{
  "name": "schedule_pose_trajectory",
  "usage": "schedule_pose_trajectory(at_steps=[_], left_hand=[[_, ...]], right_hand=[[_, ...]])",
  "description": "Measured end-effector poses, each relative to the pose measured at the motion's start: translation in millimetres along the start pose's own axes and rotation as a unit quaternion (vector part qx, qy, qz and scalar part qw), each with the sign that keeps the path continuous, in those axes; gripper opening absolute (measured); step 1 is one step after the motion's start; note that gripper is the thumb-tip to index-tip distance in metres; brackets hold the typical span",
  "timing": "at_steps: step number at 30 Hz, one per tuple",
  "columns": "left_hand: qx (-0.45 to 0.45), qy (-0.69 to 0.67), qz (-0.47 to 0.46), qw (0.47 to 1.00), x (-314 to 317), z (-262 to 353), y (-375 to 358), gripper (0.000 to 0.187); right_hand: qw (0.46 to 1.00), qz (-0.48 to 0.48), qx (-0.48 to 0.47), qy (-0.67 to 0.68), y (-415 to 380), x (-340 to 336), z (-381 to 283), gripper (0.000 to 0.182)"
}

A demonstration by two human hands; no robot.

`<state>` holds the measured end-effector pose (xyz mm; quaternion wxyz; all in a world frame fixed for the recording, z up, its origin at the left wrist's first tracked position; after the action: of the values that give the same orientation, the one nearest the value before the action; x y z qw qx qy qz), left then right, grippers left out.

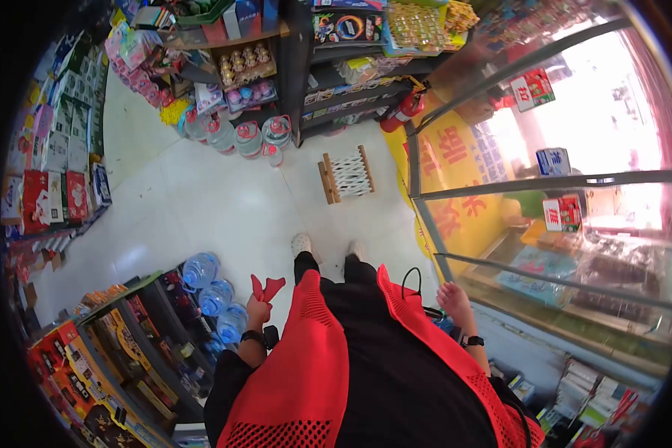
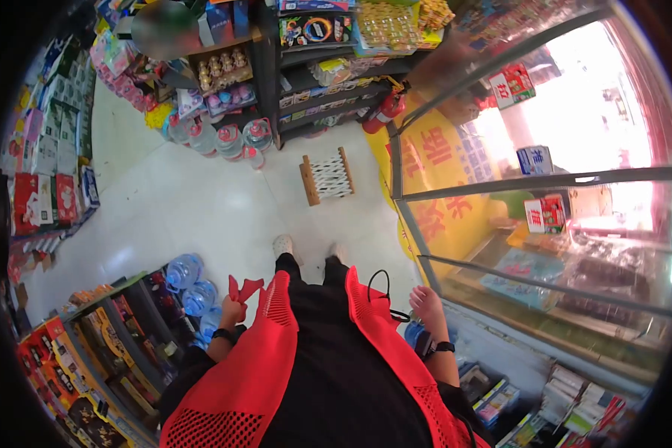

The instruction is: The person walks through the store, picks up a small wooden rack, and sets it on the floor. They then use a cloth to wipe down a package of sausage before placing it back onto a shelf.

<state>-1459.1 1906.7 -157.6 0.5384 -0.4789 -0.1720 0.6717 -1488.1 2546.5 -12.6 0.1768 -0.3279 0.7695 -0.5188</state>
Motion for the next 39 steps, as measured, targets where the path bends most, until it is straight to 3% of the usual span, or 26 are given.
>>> schedule_pose_trajectory(at_steps=[1,4,6,8,9,10,11,12,13,14,15,16,18,21,22,23,24,26,27,29,31,33,34,36,37,39], left_hand=[[0.013,-0.009,0.027,1.0,20,-46,24,0.037],[-0.043,-0.073,0.069,0.994,35,-51,-3,0.034],[-0.144,-0.29,0.038,0.946,60,-80,-19,0.022],[-0.114,-0.157,0.166,0.967,80,-100,-34,0.017],[-0.136,-0.183,0.172,0.958,94,-102,-42,0.015],[-0.155,-0.209,0.179,0.949,104,-100,-53,0.012],[-0.168,-0.127,0.179,0.961,114,-98,-58,0.011],[-0.185,-0.054,0.189,0.963,132,-110,-61,0.011],[-0.221,-0.118,0.177,0.952,157,-148,-67,0.013],[-0.248,-0.186,0.169,0.936,184,-184,-53,0.014],[-0.236,-0.146,0.188,0.942,192,-157,-50,0.016],[-0.236,-0.095,0.2,0.946,195,-133,-64,0.019],[-0.298,-0.131,0.187,0.927,225,-165,-61,0.024],[-0.321,-0.001,0.168,0.932,253,-184,-73,0.022],[-0.278,0.161,0.078,0.944,254,-180,-80,0.023],[-0.31,0.185,0.047,0.931,241,-134,-81,0.027],[-0.302,0.101,0.117,0.941,256,-181,-96,0.03],[-0.309,0.076,0.113,0.941,248,-136,-95,0.041],[-0.34,0.049,0.103,0.934,249,-124,-94,0.044],[-0.369,0.012,0.094,0.925,252,-126,-101,0.048],[-0.373,-0.02,0.082,0.924,258,-139,-101,0.05],[-0.367,0.054,0.086,0.925,259,-141,-101,0.05],[-0.364,0.09,0.086,0.923,258,-138,-98,0.05],[-0.379,-0.004,0.119,0.918,251,-111,-88,0.048],[-0.373,0.017,0.12,0.92,252,-121,-90,0.048],[-0.37,0.013,0.128,0.92,257,-122,-94,0.047]], right_hand=[[0.999,0.007,0.02,-0.046,-4,29,-9,0.016],[0.985,-0.038,0.035,-0.163,59,76,-52,0.018],[0.964,-0.081,0.013,-0.254,148,99,-82,0.026],[0.93,-0.023,-0.049,-0.364,211,161,-107,0.025],[0.903,-0.041,-0.09,-0.417,247,195,-115,0.025],[0.873,-0.062,-0.131,-0.466,281,228,-117,0.025],[0.846,-0.058,-0.135,-0.513,308,267,-119,0.022],[0.758,-0.086,-0.183,-0.62,388,272,-119,0.023],[0.652,-0.118,-0.241,-0.709,461,284,-118,0.023],[0.74,-0.134,-0.246,-0.611,491,311,-114,0.022],[0.818,-0.15,-0.225,-0.508,520,324,-103,0.023],[0.777,-0.128,-0.258,-0.559,552,337,-98,0.029],[0.674,-0.093,-0.273,-0.68,605,354,-90,0.046],[0.547,-0.047,-0.351,-0.759,663,352,-73,0.072],[0.542,-0.043,-0.324,-0.774,680,347,-68,0.071],[0.535,-0.039,-0.297,-0.79,698,342,-63,0.07],[0.547,-0.026,-0.309,-0.778,716,336,-58,0.077],[0.56,0.022,-0.286,-0.777,723,338,-49,0.094],[0.598,0.0,-0.25,-0.761,723,336,-46,0.103],[0.741,-0.022,-0.162,-0.652,662,354,-32,0.089],[0.78,-0.045,-0.111,-0.614,684,348,-20,0.067],[0.815,-0.1,-0.046,-0.569,702,338,-11,0.049],[0.814,-0.083,-0.055,-0.573,706,333,-9,0.042],[0.809,-0.054,-0.076,-0.581,703,340,-7,0.031],[0.831,-0.064,-0.057,-0.55,696,341,-1,0.03],[0.774,-0.09,-0.093,-0.62,682,349,-1,0.03]])
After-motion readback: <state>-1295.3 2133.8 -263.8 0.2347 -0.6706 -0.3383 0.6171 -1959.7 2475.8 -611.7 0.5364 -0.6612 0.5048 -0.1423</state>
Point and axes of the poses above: each hand's wrist, its own y-axis towards the middle knuckle, its own x-axis out of the palm, z = x × y, the point moved 4 cm from there along y, towards the middle knuckle, and after that the axes turned 3 degrees about y, right-handed, at the moved point
